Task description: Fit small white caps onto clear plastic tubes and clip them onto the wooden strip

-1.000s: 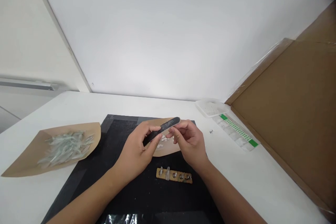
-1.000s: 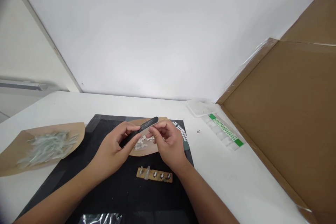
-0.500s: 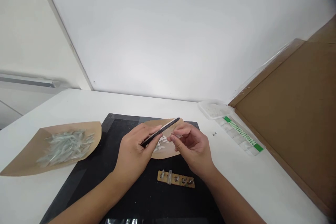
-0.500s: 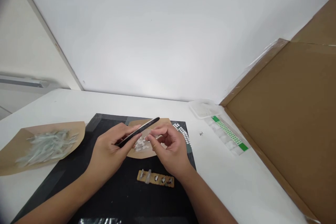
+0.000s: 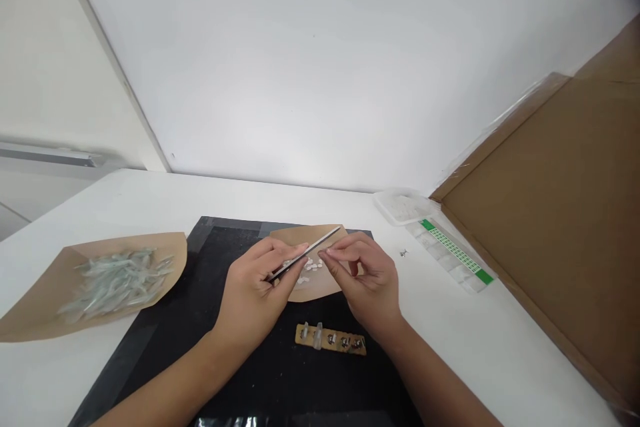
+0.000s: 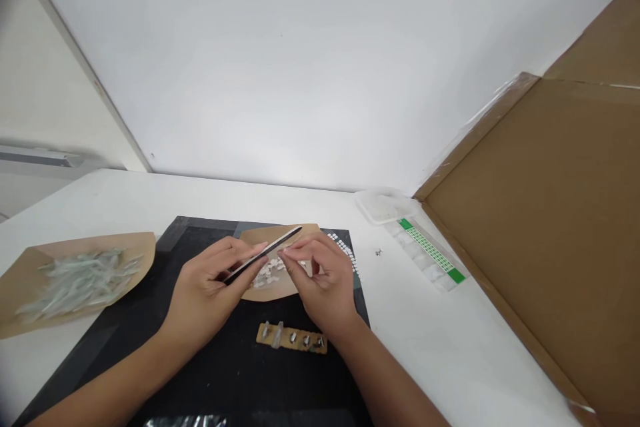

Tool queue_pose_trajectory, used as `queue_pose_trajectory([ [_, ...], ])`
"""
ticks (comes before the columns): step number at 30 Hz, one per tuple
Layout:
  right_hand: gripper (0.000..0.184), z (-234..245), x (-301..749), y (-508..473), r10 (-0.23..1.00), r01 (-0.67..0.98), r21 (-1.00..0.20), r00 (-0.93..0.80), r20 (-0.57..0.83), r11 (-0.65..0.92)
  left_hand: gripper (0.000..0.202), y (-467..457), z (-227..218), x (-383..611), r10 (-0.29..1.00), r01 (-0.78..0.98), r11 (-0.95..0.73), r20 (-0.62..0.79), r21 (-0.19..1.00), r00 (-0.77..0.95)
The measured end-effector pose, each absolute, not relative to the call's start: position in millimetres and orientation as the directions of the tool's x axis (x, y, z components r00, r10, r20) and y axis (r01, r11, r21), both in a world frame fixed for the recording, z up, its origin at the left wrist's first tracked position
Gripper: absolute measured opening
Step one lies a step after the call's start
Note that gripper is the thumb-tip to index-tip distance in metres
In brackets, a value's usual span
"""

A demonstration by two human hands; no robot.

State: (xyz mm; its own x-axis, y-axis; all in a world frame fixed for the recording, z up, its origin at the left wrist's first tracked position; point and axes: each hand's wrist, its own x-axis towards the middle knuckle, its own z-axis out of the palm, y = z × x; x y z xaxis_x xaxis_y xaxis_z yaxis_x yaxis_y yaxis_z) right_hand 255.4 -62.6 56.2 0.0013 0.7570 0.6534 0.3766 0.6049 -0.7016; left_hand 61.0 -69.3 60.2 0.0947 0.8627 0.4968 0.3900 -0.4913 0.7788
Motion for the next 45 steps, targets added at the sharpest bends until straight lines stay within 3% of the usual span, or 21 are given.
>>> queue_pose_trajectory([
  [11,0.015,53.6,258.1,-61.3,0.654,0.472,-0.565,-0.033,0.756,0.676,0.02,-66.8,59.9,60.6,0.922,0.24,-0.385,0.359,0.891,0.145],
  [18,0.019,53.8,260.2,-61.1,0.582,0.559,-0.432,-0.113,0.806,0.707,0.022,-67.3,56.6,61.8,0.913,0.239,-0.406,0.378,0.882,0.156],
  [26,0.016,56.5,257.2,-64.2,0.649,0.535,-0.511,-0.097,0.754,0.673,0.024,-67.6,54.1,62.9,0.909,0.248,-0.41,0.372,0.878,0.186],
  [32,0.016,50.4,253.1,-59.9,0.621,0.622,-0.433,-0.11,0.776,0.652,0.021,-70.7,54.4,62.4,0.92,0.276,-0.389,0.352,0.879,0.174],
  [36,0.018,48.9,247.6,-57.0,0.59,0.638,-0.41,-0.085,0.803,0.651,0.021,-71.1,57.0,62.8,0.906,0.31,-0.423,0.396,0.851,0.151],
  [41,0.022,50.8,244.4,-59.9,0.578,0.678,-0.27,-0.276,0.768,0.684,0.019,-71.1,58.7,63.6,0.871,0.346,-0.489,0.469,0.801,0.146],
  [45,0.021,54.2,245.6,-60.0,0.609,0.701,-0.313,-0.217,0.763,0.641,0.021,-71.8,59.6,64.2,0.851,0.367,-0.52,0.504,0.771,0.147],
])
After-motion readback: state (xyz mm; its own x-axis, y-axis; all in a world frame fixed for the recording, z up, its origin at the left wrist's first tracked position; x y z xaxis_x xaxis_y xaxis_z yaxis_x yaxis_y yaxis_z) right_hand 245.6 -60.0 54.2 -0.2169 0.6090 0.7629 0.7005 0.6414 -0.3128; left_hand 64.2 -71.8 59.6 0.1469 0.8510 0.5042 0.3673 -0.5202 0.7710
